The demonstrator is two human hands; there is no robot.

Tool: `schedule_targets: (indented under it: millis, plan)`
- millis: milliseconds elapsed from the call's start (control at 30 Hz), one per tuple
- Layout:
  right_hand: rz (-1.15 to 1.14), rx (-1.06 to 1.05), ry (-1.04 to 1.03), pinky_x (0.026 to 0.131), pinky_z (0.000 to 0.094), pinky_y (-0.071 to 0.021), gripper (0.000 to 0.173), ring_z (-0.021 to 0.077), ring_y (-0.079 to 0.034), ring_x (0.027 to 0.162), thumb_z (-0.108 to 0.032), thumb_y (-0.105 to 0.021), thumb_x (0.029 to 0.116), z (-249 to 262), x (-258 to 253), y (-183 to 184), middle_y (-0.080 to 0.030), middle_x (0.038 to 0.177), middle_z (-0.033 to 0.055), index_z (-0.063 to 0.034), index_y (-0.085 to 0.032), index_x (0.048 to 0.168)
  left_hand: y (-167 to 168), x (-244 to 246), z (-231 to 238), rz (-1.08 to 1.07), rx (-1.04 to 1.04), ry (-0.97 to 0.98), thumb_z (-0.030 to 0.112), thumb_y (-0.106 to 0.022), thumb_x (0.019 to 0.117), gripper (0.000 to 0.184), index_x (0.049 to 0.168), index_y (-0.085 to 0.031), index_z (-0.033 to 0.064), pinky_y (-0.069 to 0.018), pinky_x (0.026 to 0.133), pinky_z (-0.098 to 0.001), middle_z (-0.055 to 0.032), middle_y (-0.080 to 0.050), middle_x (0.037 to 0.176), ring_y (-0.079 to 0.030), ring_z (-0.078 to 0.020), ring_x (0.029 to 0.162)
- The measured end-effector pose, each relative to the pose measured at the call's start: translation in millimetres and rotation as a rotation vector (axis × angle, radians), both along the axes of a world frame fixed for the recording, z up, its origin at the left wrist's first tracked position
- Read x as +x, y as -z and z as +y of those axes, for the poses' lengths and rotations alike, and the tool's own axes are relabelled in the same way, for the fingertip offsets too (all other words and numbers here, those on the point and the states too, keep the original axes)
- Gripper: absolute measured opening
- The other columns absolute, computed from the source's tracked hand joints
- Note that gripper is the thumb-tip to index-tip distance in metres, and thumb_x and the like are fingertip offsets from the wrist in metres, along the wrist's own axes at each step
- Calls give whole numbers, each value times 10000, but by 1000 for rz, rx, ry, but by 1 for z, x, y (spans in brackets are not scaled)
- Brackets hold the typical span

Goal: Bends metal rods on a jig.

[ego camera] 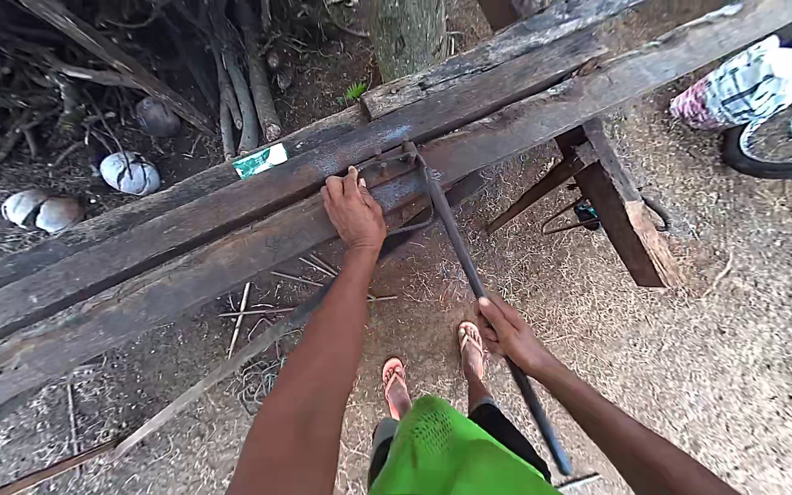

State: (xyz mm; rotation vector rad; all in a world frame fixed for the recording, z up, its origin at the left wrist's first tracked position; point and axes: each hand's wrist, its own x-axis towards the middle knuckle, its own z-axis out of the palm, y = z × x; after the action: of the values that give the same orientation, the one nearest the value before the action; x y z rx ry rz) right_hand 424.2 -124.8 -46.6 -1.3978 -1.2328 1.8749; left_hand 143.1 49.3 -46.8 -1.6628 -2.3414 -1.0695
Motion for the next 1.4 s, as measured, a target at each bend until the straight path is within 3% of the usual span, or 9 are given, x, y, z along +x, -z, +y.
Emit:
schedule_targets:
  millis: [167,433,600,767,833,1000,1133,1300,1400]
  plan:
    - [-346,112,-50,452,300,-427,474,104,-437,463,-535,-368,1062,-53,89,7,-437,613,-33,-101,-555,1110,1,4,0,9,-9,-18,221,-459,1069,353,1287,-687,62,-465,1026,-462,-195,-629,1150,-586,-367,1145]
    - [-307,116,42,454,313,-431,447,121,-442,465,-491,-360,1078,-61,59,-4,-449,622,-20,-91,-558,1102,-2,-1,3,-17,0,4,223,-501,1053,348,1294,-681,48,-467,1025,-474,-219,-627,1174,-590,-382,1148]
    - [-501,231,-29,512,361,-488,498,140,-522,517,-559,-384,1057,-71,80,-11,-505,646,-5,-110,-591,1121,-41,7,-52,-58,-118,188,264,-538,1051,502,1516,-482,82,-436,1080,-600,-249,-545,1395,-517,-446,1301]
    - [-738,320,-82,578,455,-504,550,217,-569,581,-553,-428,1045,-82,136,-32,-558,679,66,-54,-626,1163,-30,33,-73,154,-320,452,267,-644,1007,406,1363,-646,71,-390,1070,-653,-233,-641,1287,-521,-461,1294]
    - [-806,359,-80,569,487,-510,554,250,-588,575,-540,-446,1042,-91,160,-43,-581,670,88,-37,-633,1180,-37,31,-69,218,-456,510,258,-636,1020,285,1199,-728,56,-395,1055,-655,-215,-701,1156,-574,-449,1219]
    - [-873,379,22,550,533,-496,549,288,-592,565,-512,-487,1032,-109,212,-54,-599,669,123,-21,-642,1222,-99,16,-52,209,-529,641,219,-519,1081,301,1213,-704,22,-470,1022,-639,-221,-698,1205,-636,-420,1189]
    - [-819,355,70,540,513,-496,520,260,-576,543,-493,-479,1040,-106,235,-46,-576,667,112,-18,-631,1187,-190,1,-6,43,-312,358,255,-363,1116,431,1350,-613,-7,-426,1090,-648,-279,-623,1338,-589,-446,1276]
    - [-708,423,95,509,459,-485,519,208,-535,515,-494,-472,1041,-58,238,-45,-552,662,71,-39,-620,1242,-278,-5,-10,-144,215,259,300,-361,1102,437,1288,-637,17,-520,898,-373,-127,-688,1146,-650,-170,956]
    - [-566,444,58,516,433,-494,496,190,-526,524,-438,-464,1061,-11,219,-41,-542,690,67,-28,-571,1319,-278,38,-71,-205,174,335,242,-441,1095,365,1298,-609,-11,-553,849,-370,-132,-692,1097,-661,-166,910]
